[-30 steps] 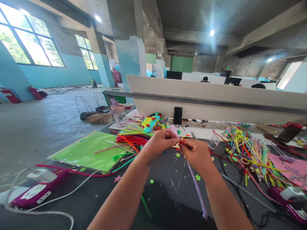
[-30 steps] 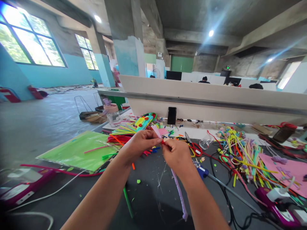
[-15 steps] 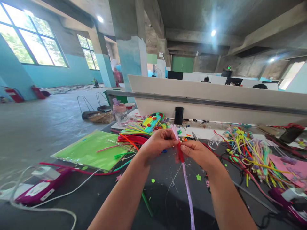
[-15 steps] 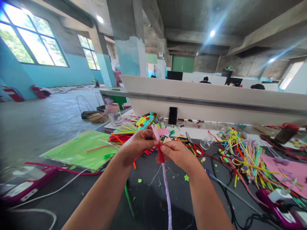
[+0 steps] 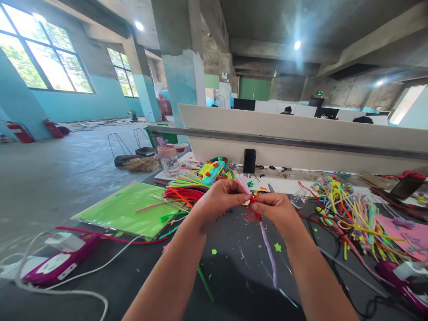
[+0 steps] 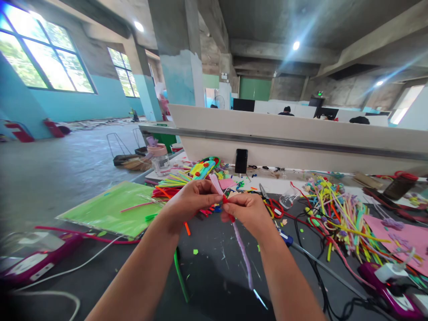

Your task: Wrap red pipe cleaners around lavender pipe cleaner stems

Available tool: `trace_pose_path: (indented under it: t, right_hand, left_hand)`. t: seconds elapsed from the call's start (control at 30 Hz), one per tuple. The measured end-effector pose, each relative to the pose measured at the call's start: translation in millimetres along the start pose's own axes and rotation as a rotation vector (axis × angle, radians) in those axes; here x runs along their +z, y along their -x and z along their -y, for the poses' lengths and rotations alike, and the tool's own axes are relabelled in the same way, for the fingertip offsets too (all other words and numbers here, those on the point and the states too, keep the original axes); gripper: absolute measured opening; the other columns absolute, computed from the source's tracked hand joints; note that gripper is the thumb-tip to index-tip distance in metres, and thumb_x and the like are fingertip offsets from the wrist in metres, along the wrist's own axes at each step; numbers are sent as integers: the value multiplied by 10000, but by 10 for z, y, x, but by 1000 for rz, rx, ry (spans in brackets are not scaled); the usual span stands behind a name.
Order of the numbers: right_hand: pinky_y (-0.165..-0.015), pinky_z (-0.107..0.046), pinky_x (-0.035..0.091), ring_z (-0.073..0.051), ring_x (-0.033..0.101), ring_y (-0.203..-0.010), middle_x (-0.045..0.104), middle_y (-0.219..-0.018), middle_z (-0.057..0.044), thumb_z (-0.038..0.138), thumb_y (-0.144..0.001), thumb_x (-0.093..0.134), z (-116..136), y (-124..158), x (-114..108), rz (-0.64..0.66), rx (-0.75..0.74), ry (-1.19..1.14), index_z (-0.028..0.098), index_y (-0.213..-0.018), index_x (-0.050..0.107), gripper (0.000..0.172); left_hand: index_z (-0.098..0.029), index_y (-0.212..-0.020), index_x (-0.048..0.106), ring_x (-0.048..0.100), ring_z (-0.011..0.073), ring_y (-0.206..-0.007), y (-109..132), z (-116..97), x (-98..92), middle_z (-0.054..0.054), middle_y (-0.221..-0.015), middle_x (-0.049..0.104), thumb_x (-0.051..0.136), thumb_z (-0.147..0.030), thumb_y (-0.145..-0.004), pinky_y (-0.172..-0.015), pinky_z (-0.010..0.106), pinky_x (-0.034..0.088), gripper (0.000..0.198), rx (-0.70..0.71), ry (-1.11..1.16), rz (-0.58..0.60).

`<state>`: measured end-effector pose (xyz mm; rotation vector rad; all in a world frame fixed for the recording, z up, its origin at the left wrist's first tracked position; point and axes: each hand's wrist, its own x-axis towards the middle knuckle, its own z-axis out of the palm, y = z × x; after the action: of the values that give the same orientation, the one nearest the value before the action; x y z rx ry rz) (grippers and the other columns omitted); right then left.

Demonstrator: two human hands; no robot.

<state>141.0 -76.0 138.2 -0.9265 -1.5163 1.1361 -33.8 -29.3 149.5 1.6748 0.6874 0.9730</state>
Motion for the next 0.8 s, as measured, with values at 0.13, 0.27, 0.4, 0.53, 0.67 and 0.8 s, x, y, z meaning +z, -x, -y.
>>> trace_pose_path:
  t: [0.13, 0.27, 0.4, 0.53, 0.67, 0.8]
  right_hand:
    - [-490, -230, 422, -124, 579, -510, 652, -572, -19, 272, -720, 629, 35, 22, 77, -175, -47, 221, 153, -693, 707, 144]
    - [-481, -223, 399, -122, 565, -504, 652, -570, -15, 243, -757, 576, 18, 27, 82, -251, -126, 384, 168, -689, 698, 158]
    - [-529, -229, 391, -122, 563, -532, 639, -566, -1, 236, -798, 538, -81, 10, 39, -311, -294, 611, 189, -689, 688, 191]
    - [-578, -255, 372, -138, 569, -576, 643, -616, -26, 232, -821, 508, -178, 3, 69, -442, -437, 885, 179, -709, 673, 206]
    - [-616, -266, 383, -155, 581, -644, 656, -685, -49, 247, -835, 492, -128, 25, 133, -396, -381, 814, 171, -746, 654, 200]
    - [-569, -243, 423, -132, 582, -595, 650, -654, -31, 375, -863, 483, 8, 50, 88, 20, -98, 250, 159, -766, 634, 281]
  left_hand:
    - [-113, -706, 626, 500, 83, -551, -2, 1, 20, -1, -609, 589, 700, -335, -678, -534, 211, 362, 236, -12, -5, -42]
    - [-114, -684, 616, 509, 86, -587, -12, -31, 78, -1, -627, 587, 718, -315, -655, -562, 212, 366, 227, 7, 68, -53]
    - [-125, -624, 554, 375, 40, -467, -36, -32, 155, -51, -518, 475, 698, -342, -678, -468, 189, 264, 266, -9, 77, -106]
    - [-132, -634, 528, 286, 28, -425, -84, 23, 199, -70, -479, 396, 658, -362, -718, -430, 188, 196, 277, 7, 106, -121]
    - [-121, -645, 549, 312, 27, -431, -86, 50, 161, -55, -507, 433, 682, -322, -694, -424, 185, 209, 247, 24, 168, -96]
    - [-116, -694, 593, 452, 57, -507, -22, 36, 89, -9, -601, 546, 701, -294, -674, -486, 189, 320, 210, 23, 259, 3]
